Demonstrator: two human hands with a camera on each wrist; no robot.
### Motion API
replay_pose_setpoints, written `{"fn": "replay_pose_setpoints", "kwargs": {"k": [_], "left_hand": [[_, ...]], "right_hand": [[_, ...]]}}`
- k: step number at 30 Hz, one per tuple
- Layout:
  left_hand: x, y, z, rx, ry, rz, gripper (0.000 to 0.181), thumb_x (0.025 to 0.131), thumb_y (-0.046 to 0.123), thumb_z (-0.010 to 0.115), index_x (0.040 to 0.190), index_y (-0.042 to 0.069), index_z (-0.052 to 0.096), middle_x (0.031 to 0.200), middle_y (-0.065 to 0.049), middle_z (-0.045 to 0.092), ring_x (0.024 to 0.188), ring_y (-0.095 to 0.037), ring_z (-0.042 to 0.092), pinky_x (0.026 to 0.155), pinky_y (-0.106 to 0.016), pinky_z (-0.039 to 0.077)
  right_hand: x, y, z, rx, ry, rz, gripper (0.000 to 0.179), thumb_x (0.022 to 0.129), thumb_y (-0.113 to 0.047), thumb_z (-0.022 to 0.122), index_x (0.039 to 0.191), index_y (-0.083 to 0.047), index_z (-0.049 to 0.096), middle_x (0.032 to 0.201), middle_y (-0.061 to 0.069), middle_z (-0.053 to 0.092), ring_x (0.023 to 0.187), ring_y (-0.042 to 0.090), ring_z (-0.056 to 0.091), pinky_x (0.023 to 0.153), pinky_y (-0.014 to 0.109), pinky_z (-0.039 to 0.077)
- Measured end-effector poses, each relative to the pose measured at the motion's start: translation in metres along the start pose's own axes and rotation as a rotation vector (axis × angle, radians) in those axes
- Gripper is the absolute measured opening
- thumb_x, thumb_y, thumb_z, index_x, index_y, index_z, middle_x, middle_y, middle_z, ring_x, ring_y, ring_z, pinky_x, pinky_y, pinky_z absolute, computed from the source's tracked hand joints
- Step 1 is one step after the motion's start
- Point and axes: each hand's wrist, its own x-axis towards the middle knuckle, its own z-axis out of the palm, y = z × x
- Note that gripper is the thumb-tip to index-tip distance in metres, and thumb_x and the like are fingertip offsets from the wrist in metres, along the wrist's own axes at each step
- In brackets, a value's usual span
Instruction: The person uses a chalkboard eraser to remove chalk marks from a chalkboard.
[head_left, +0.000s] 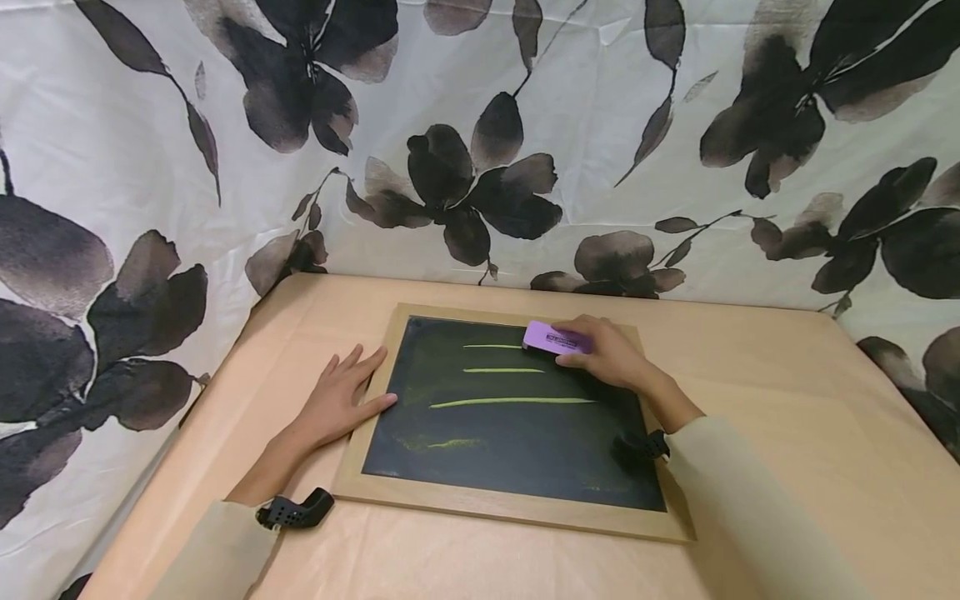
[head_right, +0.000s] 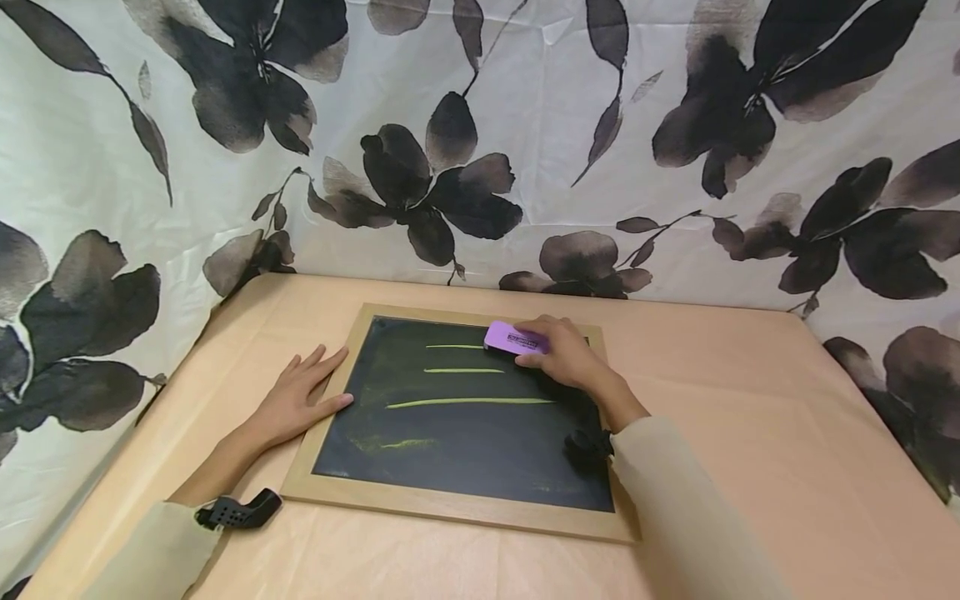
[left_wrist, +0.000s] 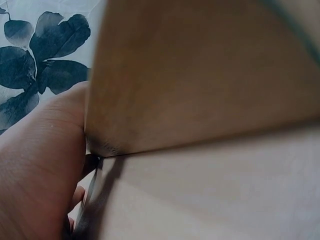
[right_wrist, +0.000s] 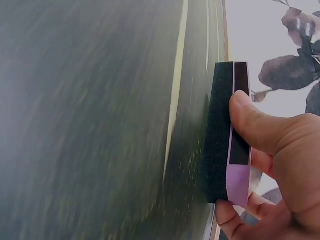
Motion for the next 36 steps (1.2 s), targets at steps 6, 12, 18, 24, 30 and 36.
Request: {"fn": "replay_pose_setpoints", "kwargs": {"k": [6,12,18,24,30,36], "left_hand": [[0.001,-0.002,0.001,0.011,0.003,-0.001,0.084,0.087,0.054,0.062,0.151,0.009,0.032,0.150,-0.014,0.035,0.142,-0.036,0.017,0.114,-0.055,0.003],[0.001,-0.002,0.000,0.014,0.003,-0.009,0.084,0.086,0.054,0.063,0.151,0.010,0.032,0.150,-0.013,0.035,0.142,-0.035,0.017,0.114,-0.054,0.003],[0.001,-0.002,0.000,0.004,-0.003,-0.013,0.084,0.087,0.055,0.062,0.151,0.011,0.031,0.151,-0.011,0.035,0.143,-0.034,0.016,0.114,-0.053,0.002],[0.002,-0.001,0.000,0.006,0.002,-0.013,0.083,0.087,0.055,0.062,0.151,0.011,0.031,0.150,-0.011,0.036,0.143,-0.034,0.017,0.114,-0.054,0.002],[0.002,-0.002,-0.001,0.002,-0.001,-0.011,0.083,0.087,0.055,0.061,0.151,0.012,0.032,0.150,-0.009,0.037,0.143,-0.033,0.018,0.114,-0.053,0.002],[0.000,-0.002,-0.001,0.004,0.005,-0.014,0.080,0.088,0.054,0.060,0.150,0.011,0.033,0.150,-0.009,0.037,0.143,-0.032,0.018,0.114,-0.053,0.002]], "right_hand": [[0.017,-0.010,0.009,0.024,-0.043,0.004,0.055,0.080,-0.017,0.079,0.128,0.001,0.060,0.116,0.016,0.064,0.107,0.031,0.056,0.096,0.050,0.037],[0.036,-0.029,0.023,0.024,-0.082,0.020,0.055,0.082,-0.020,0.078,0.131,-0.003,0.059,0.116,0.012,0.063,0.106,0.029,0.054,0.096,0.048,0.035],[0.053,-0.042,0.035,0.037,-0.086,-0.015,0.053,0.082,-0.019,0.078,0.129,-0.002,0.060,0.114,0.012,0.064,0.105,0.026,0.057,0.095,0.046,0.035],[0.065,-0.054,0.046,0.049,-0.098,-0.021,0.052,0.082,-0.020,0.077,0.129,-0.002,0.061,0.117,0.012,0.064,0.108,0.026,0.056,0.097,0.045,0.035],[0.077,-0.069,0.059,0.067,-0.093,-0.052,0.051,0.081,-0.019,0.078,0.127,-0.002,0.062,0.115,0.011,0.064,0.107,0.024,0.057,0.095,0.044,0.036],[0.086,-0.082,0.069,0.080,-0.123,-0.053,0.050,0.083,-0.019,0.076,0.128,-0.004,0.062,0.116,0.010,0.063,0.106,0.024,0.055,0.096,0.042,0.036]]}}
